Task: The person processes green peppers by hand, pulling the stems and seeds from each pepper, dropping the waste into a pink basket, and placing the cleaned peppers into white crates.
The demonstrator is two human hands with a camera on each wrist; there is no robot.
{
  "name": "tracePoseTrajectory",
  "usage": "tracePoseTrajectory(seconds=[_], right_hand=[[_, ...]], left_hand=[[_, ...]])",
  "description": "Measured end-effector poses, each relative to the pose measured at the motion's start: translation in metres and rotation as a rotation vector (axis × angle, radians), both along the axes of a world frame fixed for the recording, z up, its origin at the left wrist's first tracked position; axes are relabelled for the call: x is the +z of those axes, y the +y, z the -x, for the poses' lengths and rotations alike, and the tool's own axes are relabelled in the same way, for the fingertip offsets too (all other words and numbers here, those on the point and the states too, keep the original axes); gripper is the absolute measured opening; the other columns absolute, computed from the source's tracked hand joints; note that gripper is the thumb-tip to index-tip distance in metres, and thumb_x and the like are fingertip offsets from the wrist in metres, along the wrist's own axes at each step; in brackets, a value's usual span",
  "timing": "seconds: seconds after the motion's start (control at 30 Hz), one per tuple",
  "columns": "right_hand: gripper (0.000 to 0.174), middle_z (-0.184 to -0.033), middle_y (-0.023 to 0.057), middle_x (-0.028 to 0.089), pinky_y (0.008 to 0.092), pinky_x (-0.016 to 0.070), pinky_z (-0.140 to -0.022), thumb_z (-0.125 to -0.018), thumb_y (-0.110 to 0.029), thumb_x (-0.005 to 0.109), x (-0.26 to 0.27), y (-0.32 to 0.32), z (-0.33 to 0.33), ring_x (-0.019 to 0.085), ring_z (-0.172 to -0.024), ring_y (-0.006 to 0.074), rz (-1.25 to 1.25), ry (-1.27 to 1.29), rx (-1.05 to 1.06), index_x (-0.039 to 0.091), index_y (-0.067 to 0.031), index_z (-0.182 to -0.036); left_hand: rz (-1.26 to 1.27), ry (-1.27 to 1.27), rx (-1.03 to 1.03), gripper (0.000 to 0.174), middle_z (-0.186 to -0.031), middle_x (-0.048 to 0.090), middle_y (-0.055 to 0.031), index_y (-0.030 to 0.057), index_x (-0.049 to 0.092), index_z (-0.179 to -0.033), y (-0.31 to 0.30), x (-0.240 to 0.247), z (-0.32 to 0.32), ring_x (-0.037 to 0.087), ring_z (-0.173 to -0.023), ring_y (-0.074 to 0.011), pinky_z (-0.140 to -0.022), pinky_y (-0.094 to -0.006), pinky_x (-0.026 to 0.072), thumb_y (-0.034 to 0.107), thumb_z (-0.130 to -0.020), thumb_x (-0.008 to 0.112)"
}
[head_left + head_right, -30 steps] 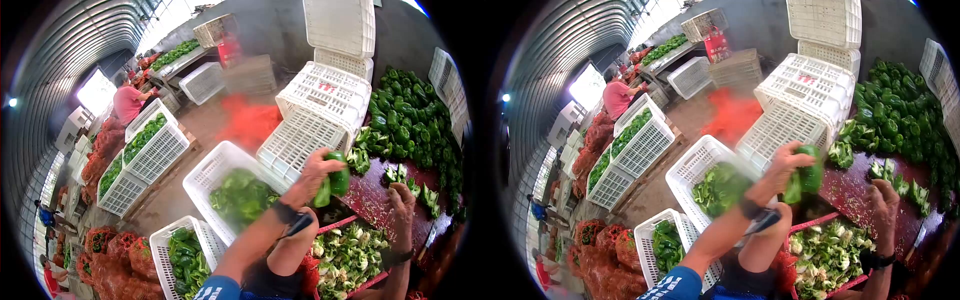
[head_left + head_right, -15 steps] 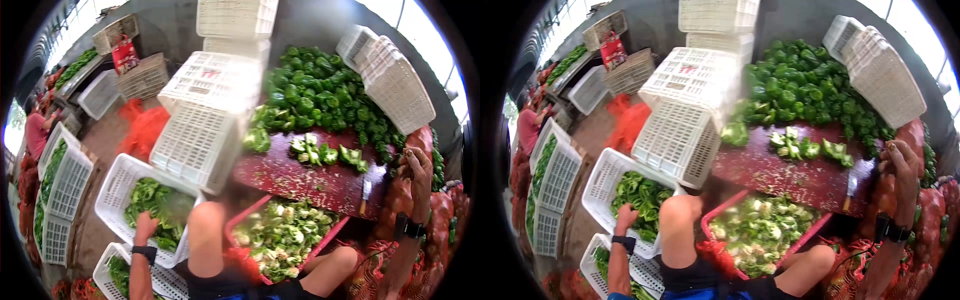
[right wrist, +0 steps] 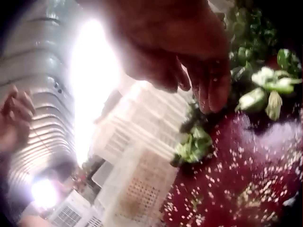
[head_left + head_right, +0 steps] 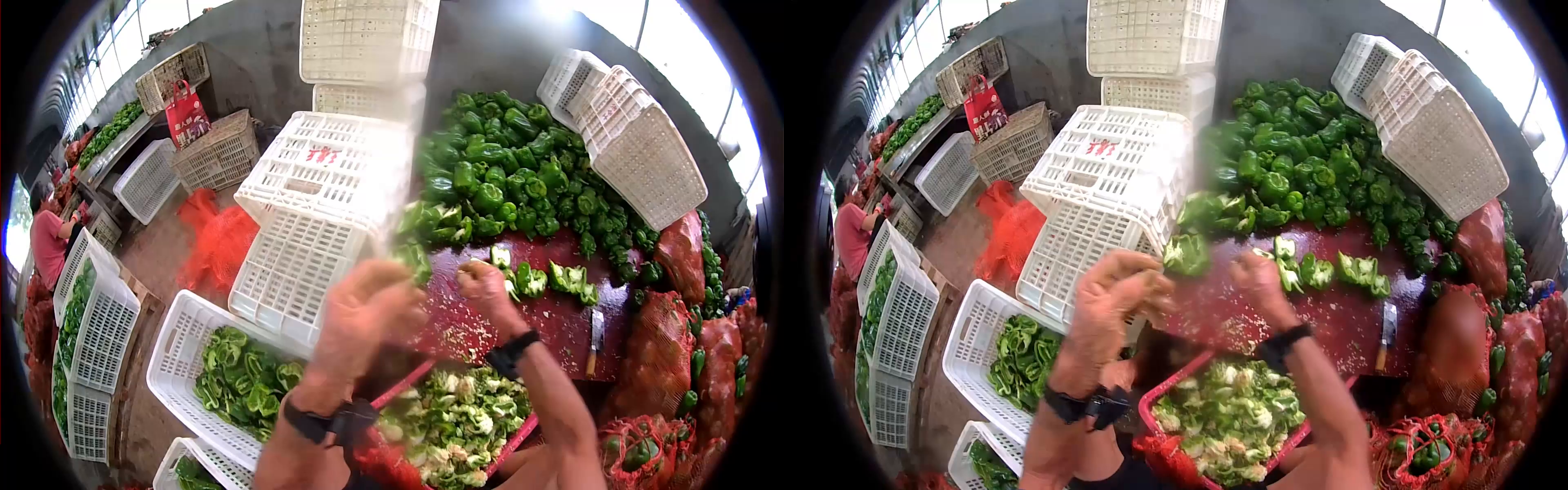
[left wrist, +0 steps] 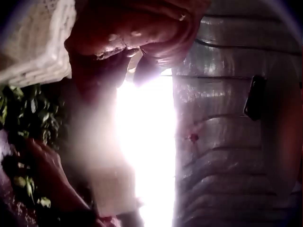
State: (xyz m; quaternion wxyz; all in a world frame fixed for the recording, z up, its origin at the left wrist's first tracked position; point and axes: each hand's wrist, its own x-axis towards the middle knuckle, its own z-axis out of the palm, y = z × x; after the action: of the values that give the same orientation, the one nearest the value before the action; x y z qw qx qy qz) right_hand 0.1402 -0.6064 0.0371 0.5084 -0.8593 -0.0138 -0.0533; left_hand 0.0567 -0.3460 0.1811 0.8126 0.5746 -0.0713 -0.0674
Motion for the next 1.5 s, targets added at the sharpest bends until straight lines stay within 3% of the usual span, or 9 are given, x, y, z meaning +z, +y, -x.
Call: tracePoseTrajectory(seconds=[0.13, 0.3, 0.47, 0.77, 0.93, 1.03, 1.13, 1.37, 1.5], right_hand=[[0.021, -0.071, 0.0225, 0.063, 0.0506, 0.0522, -0.064, -0.086, -0.021, 0.069, -0.072, 0.055, -0.049, 0.063, -0.068, 0.0424, 0.445, -0.29, -0.167, 0.061, -0.0019, -0.088], [0.02, -0.078, 0.0241, 0.066, 0.0539, 0.0527, -0.068, -0.085, -0.022, 0.066, -0.116, 0.064, -0.076, 0.065, -0.074, 0.0448, 0.573, -0.207, -0.282, 0.062, -0.0034, -0.091], [0.026, -0.069, 0.0101, 0.065, 0.0326, 0.0526, -0.04, -0.085, -0.015, 0.061, -0.099, 0.018, -0.042, 0.063, -0.048, 0.0192, -0.016, 0.374, -0.244, 0.067, 0.0043, -0.1], [0.032, -0.082, 0.0091, 0.069, 0.0291, 0.0559, -0.056, -0.091, -0.021, 0.061, 0.019, -0.031, 0.06, 0.067, -0.066, 0.0153, -0.223, 0.324, 0.003, 0.067, 0.0059, -0.108], [0.025, -0.082, 0.0032, 0.069, 0.0255, 0.0543, -0.061, -0.094, -0.016, 0.06, 0.064, -0.024, 0.102, 0.065, -0.069, 0.0098, -0.346, 0.175, 0.092, 0.07, 0.0027, -0.106], [0.025, -0.082, 0.0018, 0.068, 0.024, 0.0513, -0.059, -0.092, -0.017, 0.068, 0.075, -0.01, 0.117, 0.062, -0.069, 0.0074, -0.541, 0.195, -0.034, 0.07, 0.0022, -0.107], [0.032, -0.091, 0.0071, 0.073, 0.0262, 0.0585, -0.064, -0.09, -0.024, 0.075, 0.067, -0.008, 0.122, 0.069, -0.075, 0.0128, -0.466, 0.225, -0.162, 0.069, 0.0012, -0.11], [0.031, -0.071, 0.0086, 0.065, 0.0321, 0.0513, -0.056, -0.087, -0.028, 0.072, 0.059, -0.019, 0.116, 0.062, -0.067, 0.0129, 0.131, 0.24, -0.238, 0.064, 0.002, -0.084], [0.026, -0.08, 0.0175, 0.068, 0.0407, 0.0539, -0.063, -0.086, -0.022, 0.07, 0.074, -0.018, 0.119, 0.064, -0.071, 0.0222, 0.25, 0.245, -0.27, 0.061, 0.0025, -0.089]], left_hand=[[-0.086, 0.267, 0.01, 0.022, -0.096, 0.071, -0.0129, -0.0026, 0.063, -0.114, -0.009, -0.06, -0.029, 0.069, -0.073, -0.0163, -0.061, -0.0275, 0.0569, 0.01, -0.096, 0.065], [-0.055, 0.171, 0.182, 0.017, -0.085, 0.069, -0.0123, -0.0014, 0.061, -0.109, 0.011, -0.056, -0.059, 0.068, -0.065, -0.0169, -0.054, -0.0283, 0.0559, 0.009, -0.095, 0.064], [-0.02, 0.174, 0.135, 0.019, -0.086, 0.068, -0.0131, -0.0022, 0.06, -0.109, 0.008, -0.068, -0.068, 0.067, -0.064, -0.0162, -0.054, -0.0271, 0.0545, 0.009, -0.095, 0.064], [-0.565, -0.041, -0.009, 0.058, -0.113, 0.065, -0.0168, -0.0061, 0.052, -0.137, -0.047, -0.099, -0.064, 0.066, -0.092, -0.0206, -0.068, -0.0309, 0.0562, 0.028, -0.094, 0.07], [-0.059, 0.284, -0.416, 0.058, -0.116, 0.065, -0.0142, 0.001, 0.056, -0.135, -0.073, -0.106, -0.061, 0.067, -0.092, -0.02, -0.072, -0.0335, 0.0591, 0.036, -0.093, 0.074], [-0.157, 0.303, -0.469, 0.044, -0.104, 0.068, -0.0101, 0.0015, 0.06, -0.124, -0.078, -0.087, -0.045, 0.067, -0.084, -0.0173, -0.072, -0.0321, 0.0599, 0.029, -0.093, 0.074], [-0.199, 0.17, -0.368, 0.027, -0.093, 0.07, -0.0073, 0.0025, 0.064, -0.111, -0.093, -0.102, -0.04, 0.067, -0.079, -0.014, -0.07, -0.0278, 0.0574, 0.022, -0.094, 0.072], [-0.671, -0.628, -0.242, 0.021, -0.092, 0.072, -0.0119, 0.0008, 0.067, -0.105, -0.109, -0.095, -0.026, 0.068, -0.082, -0.0151, -0.071, -0.0303, 0.0546, 0.019, -0.095, 0.069], [-0.649, -0.669, -0.224, 0.021, -0.091, 0.071, -0.0126, 0.0008, 0.067, -0.108, -0.118, -0.095, -0.018, 0.068, -0.084, -0.0177, -0.074, -0.0321, 0.0545, 0.016, -0.094, 0.068]])
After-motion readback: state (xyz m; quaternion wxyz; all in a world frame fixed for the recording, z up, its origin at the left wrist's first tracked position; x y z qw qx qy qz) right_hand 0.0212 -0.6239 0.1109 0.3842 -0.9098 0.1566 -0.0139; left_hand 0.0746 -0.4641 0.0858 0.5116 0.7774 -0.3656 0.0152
